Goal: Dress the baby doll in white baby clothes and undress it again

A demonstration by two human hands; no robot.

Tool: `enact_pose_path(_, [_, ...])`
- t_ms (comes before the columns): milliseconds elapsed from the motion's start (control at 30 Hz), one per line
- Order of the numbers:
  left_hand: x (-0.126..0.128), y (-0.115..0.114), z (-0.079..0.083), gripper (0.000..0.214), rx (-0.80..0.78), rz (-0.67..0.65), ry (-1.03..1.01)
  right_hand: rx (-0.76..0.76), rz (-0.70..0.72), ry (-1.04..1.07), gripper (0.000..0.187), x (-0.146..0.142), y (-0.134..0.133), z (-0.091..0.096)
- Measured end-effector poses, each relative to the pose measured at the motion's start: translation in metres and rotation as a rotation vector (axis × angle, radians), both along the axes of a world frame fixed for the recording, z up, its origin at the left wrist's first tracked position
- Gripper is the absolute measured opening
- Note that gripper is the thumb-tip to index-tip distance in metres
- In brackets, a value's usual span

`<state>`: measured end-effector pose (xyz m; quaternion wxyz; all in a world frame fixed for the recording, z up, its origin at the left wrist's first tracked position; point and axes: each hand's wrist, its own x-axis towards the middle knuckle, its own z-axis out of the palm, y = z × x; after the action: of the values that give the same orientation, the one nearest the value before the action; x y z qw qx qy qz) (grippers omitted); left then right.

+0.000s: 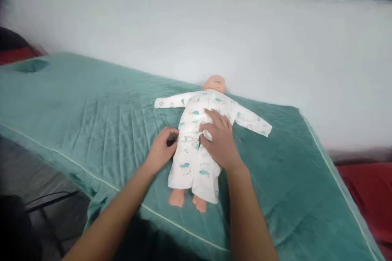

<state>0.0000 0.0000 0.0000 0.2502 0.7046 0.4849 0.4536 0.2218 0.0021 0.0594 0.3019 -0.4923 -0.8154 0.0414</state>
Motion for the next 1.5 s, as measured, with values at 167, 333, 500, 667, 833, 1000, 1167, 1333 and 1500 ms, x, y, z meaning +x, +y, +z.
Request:
enact_pose_path(167, [0.002, 0.000, 0.002, 0.019, -0.029, 0.002, 0.061, -0.019, 0.040, 0.076, 0.011, 0.001, 0.002, 0.002])
enact_pose_path(333, [0.002, -0.001, 0.005, 0.014, -0.019, -0.011, 0.101, -0.032, 0.119, 0.209, 0.013, 0.007, 0.003, 0.005])
enact_pose_path(500, [0.000, -0.002, 0.005, 0.014, -0.035, 0.070, -0.053, -0.063, 0.167, 0.247, 0.011, 0.012, 0.002, 0.007])
enact_pose_path(667, [-0.007, -0.006, 0.010, 0.009, -0.100, -0.068, -0.284, -0.070, 0.133, 0.188, 0.011, 0.011, 0.003, 0.004])
enact_pose_path(833, [-0.017, 0.009, 0.006, 0.004, -0.119, 0.033, -0.319, -0.084, 0.143, 0.287, 0.010, 0.011, 0.004, 0.002])
enact_pose_path(1000, [-0.036, 0.064, 0.000, 0.037, 0.032, 0.320, 0.180, -0.097, 0.142, 0.471, 0.011, 0.015, 0.004, 0.003])
enact_pose_path(1167, [-0.055, 0.114, 0.003, 0.056, -0.073, 0.505, 0.420, -0.086, 0.064, 0.703, 0.013, 0.018, 0.003, 0.004])
enact_pose_path(1333, [-0.060, 0.138, 0.007, 0.058, -0.146, 0.471, 0.573, -0.047, -0.061, 0.857, 0.012, 0.018, 0.005, 0.001])
enact_pose_path(1500, [-0.065, 0.150, 0.005, 0.058, -0.146, 0.413, 0.591, -0.043, -0.094, 0.858, 0.011, 0.017, 0.007, -0.003])
